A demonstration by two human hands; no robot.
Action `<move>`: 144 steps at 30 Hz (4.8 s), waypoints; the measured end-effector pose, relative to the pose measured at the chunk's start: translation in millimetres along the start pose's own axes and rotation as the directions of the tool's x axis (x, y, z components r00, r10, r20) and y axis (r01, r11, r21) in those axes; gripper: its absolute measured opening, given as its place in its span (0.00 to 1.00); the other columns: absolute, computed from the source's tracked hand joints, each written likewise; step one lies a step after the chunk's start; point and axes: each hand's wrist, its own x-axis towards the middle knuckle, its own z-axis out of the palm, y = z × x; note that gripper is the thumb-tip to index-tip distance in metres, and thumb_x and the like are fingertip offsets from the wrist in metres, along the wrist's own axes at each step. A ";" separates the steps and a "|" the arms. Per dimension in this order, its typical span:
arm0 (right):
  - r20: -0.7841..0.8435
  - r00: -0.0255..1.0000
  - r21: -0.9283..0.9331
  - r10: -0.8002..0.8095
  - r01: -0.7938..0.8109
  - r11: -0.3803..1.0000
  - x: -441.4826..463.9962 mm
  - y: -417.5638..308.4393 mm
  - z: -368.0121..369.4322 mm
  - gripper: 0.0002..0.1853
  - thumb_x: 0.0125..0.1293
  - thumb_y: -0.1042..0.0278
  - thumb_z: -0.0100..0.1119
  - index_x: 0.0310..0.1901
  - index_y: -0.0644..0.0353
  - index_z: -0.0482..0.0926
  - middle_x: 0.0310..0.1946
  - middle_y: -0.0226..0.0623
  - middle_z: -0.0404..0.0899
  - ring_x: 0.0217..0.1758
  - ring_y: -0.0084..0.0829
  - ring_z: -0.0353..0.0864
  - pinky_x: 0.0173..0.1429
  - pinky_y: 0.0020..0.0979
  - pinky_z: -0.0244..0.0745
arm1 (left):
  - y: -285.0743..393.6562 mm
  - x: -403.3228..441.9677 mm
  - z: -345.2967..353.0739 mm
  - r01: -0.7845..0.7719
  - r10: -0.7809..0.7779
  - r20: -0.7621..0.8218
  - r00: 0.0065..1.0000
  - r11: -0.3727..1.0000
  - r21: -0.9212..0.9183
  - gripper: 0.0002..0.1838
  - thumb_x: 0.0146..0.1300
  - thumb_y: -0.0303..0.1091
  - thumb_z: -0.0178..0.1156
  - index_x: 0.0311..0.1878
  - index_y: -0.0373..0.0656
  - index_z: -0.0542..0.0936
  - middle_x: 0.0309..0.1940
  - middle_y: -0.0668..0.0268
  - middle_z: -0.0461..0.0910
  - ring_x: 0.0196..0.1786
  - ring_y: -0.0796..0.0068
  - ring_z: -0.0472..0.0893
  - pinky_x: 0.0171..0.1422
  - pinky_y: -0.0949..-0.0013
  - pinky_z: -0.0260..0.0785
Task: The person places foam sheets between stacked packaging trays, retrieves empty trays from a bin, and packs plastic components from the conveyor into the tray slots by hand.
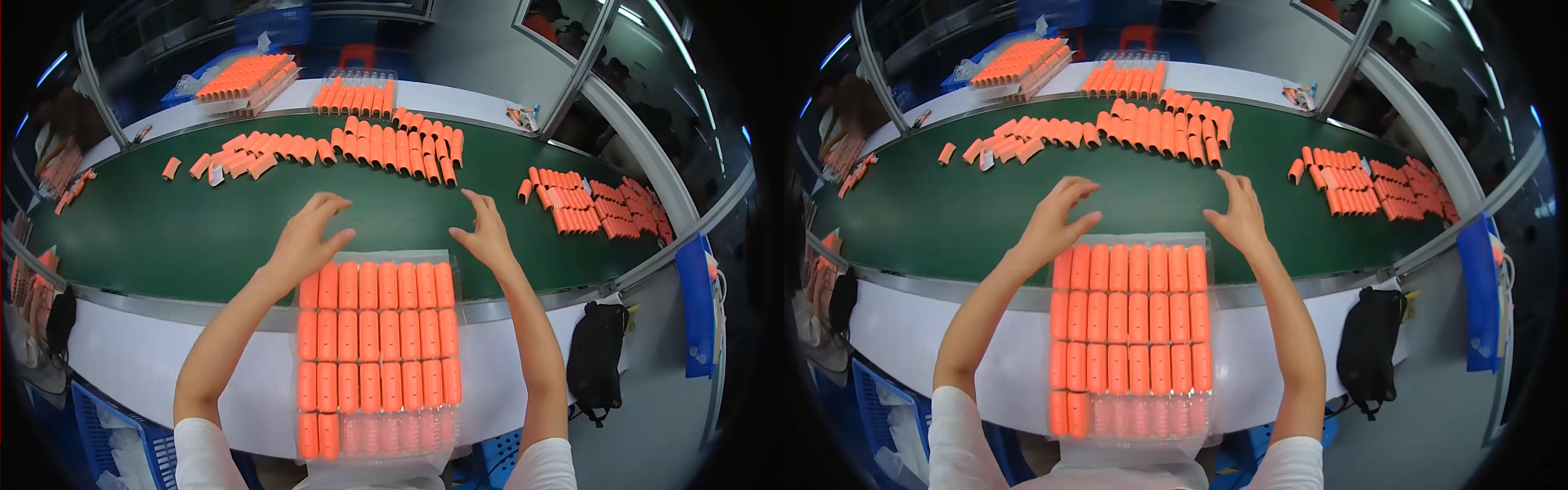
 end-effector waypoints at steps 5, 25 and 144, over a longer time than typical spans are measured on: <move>0.119 0.991 -0.131 0.061 -0.046 0.990 125.3 76.2 61.1 0.54 0.39 0.58 0.84 0.72 0.43 0.64 0.67 0.40 0.64 0.66 0.48 0.71 0.64 0.48 0.73 | -97.9 162.6 96.1 -0.237 0.191 0.148 0.970 0.867 0.437 0.46 0.49 0.47 0.76 0.69 0.45 0.65 0.67 0.55 0.67 0.67 0.53 0.71 0.68 0.55 0.67; 0.527 0.838 -0.166 0.143 -0.063 0.984 195.9 82.1 92.0 0.64 0.34 0.40 0.82 0.76 0.37 0.56 0.77 0.50 0.47 0.77 0.54 0.58 0.75 0.55 0.62 | -147.7 223.7 153.6 -0.082 -0.105 0.333 0.937 0.861 0.502 0.59 0.41 0.72 0.71 0.76 0.55 0.61 0.71 0.58 0.62 0.75 0.61 0.59 0.69 0.46 0.53; -0.022 0.975 -0.086 0.219 -0.220 0.972 117.6 212.0 7.5 0.49 0.50 0.58 0.76 0.74 0.43 0.60 0.75 0.45 0.51 0.69 0.51 0.70 0.67 0.49 0.70 | 209.9 -162.7 157.3 -0.234 0.164 0.659 0.734 0.972 0.018 0.30 0.68 0.52 0.56 0.72 0.57 0.68 0.74 0.67 0.63 0.76 0.63 0.62 0.79 0.43 0.48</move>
